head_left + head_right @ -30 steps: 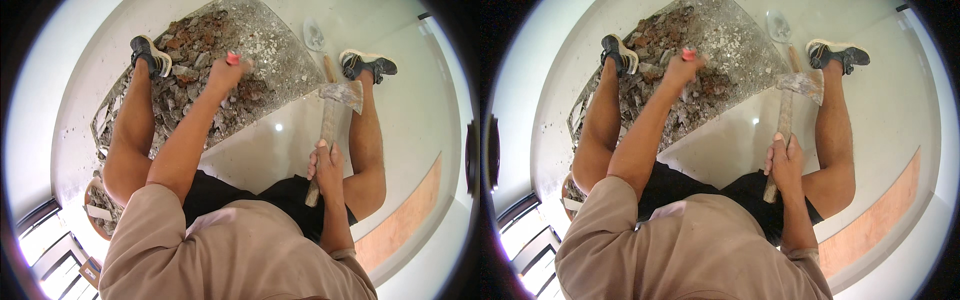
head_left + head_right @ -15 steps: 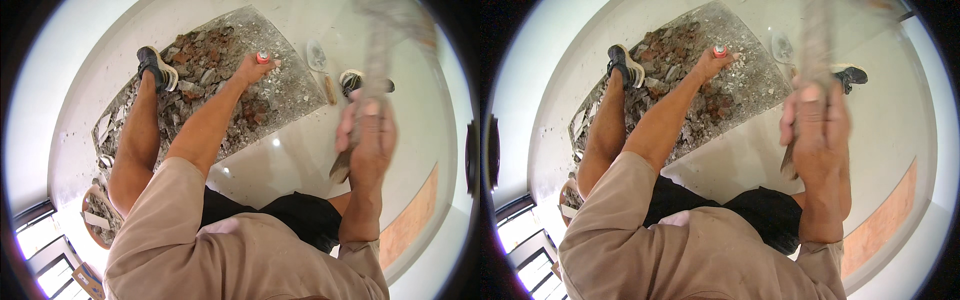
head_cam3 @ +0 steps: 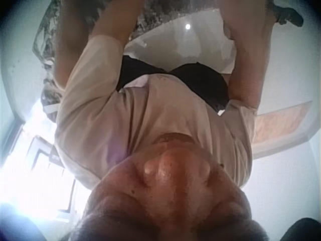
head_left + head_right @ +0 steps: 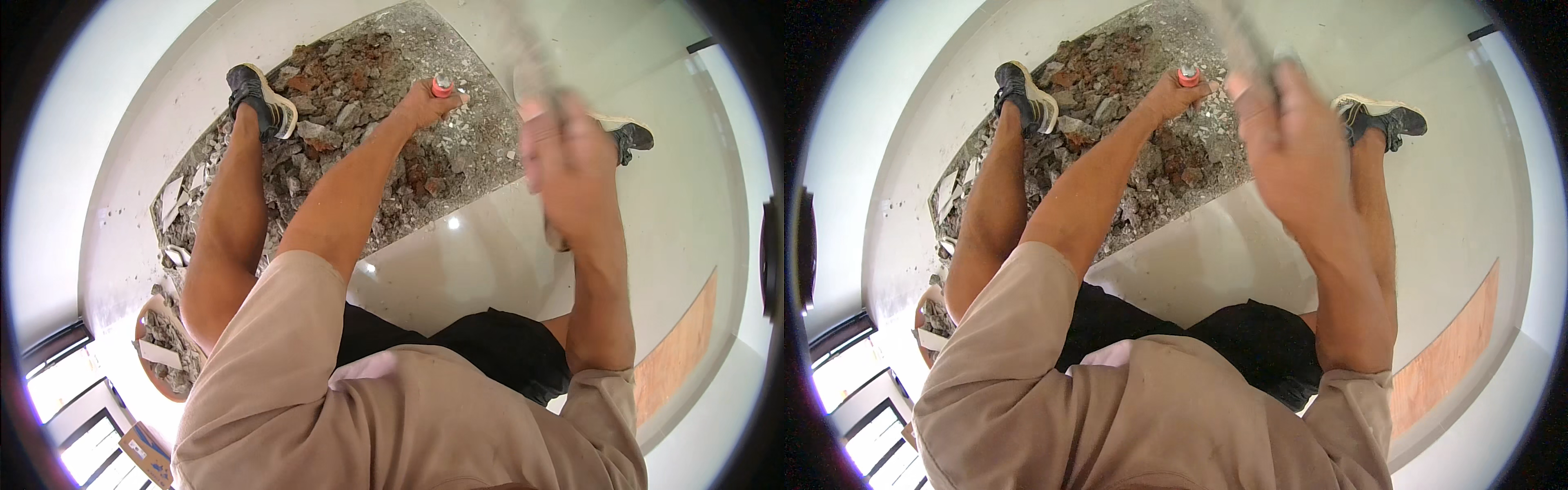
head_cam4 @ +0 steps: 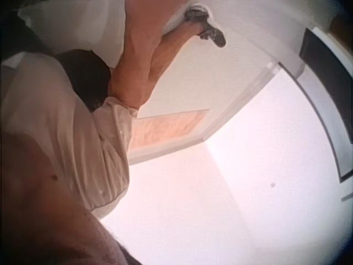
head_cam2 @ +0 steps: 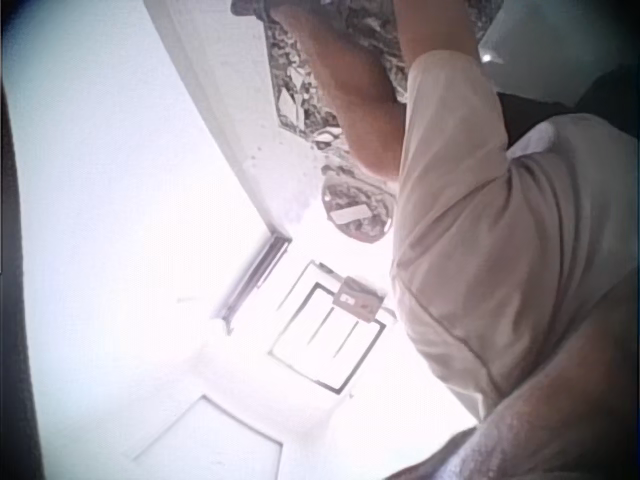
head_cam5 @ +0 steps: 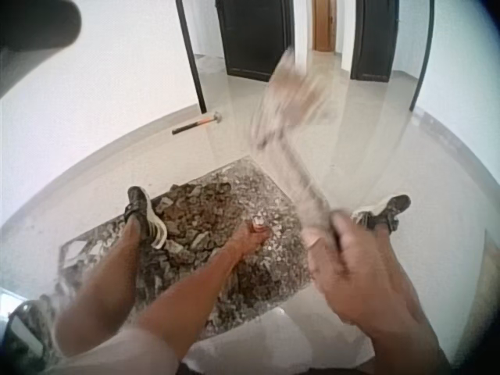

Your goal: The person breaks up concrete and tile debris on a floor using an axe and a hand trowel, moving the rubble into a basket.

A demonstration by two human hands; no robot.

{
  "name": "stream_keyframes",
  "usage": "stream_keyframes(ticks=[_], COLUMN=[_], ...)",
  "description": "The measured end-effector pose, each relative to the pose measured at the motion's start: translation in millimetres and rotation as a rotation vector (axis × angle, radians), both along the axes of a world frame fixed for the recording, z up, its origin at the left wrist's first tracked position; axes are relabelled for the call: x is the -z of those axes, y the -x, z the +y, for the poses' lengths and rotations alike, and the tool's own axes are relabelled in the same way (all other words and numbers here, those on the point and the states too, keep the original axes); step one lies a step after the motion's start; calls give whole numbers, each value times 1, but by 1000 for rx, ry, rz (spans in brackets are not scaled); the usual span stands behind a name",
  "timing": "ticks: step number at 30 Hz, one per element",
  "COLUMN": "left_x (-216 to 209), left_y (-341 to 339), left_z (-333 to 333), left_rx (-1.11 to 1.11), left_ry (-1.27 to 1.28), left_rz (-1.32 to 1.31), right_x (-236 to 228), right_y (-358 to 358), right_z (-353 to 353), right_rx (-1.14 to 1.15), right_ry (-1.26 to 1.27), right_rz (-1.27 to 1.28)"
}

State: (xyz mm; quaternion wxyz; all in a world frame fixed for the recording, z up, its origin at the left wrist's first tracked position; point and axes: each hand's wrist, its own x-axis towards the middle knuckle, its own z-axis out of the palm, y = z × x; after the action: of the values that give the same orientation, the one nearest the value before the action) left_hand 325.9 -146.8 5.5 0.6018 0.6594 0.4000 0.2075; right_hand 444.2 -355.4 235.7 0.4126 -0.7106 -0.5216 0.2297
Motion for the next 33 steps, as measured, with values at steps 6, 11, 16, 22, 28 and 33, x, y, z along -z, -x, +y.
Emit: stream_keyframes(ticks=[6, 11, 16, 22, 28, 33], left_x=[1, -8, 1, 5, 4, 20], left_y=[2, 0, -3, -1, -3, -2], left_z=[-1, 4, 7, 0, 0, 1], left_rx=[35, -30, 18, 47, -27, 80], left_ry=[33, 47, 10, 19, -85, -15], left_rz=[-65, 139, 47, 19, 133, 60], right_x=[15, 93, 1, 40, 76, 33], right_y=[-9, 0, -22, -5, -12, -7], right_z=[4, 5, -7, 14, 5, -1], right_rx=[-23, -15, 121, 52, -110, 76], right_ry=[-720, 359, -123, -666, 45, -154], right_rz=[287, -304, 60, -50, -381, 40])
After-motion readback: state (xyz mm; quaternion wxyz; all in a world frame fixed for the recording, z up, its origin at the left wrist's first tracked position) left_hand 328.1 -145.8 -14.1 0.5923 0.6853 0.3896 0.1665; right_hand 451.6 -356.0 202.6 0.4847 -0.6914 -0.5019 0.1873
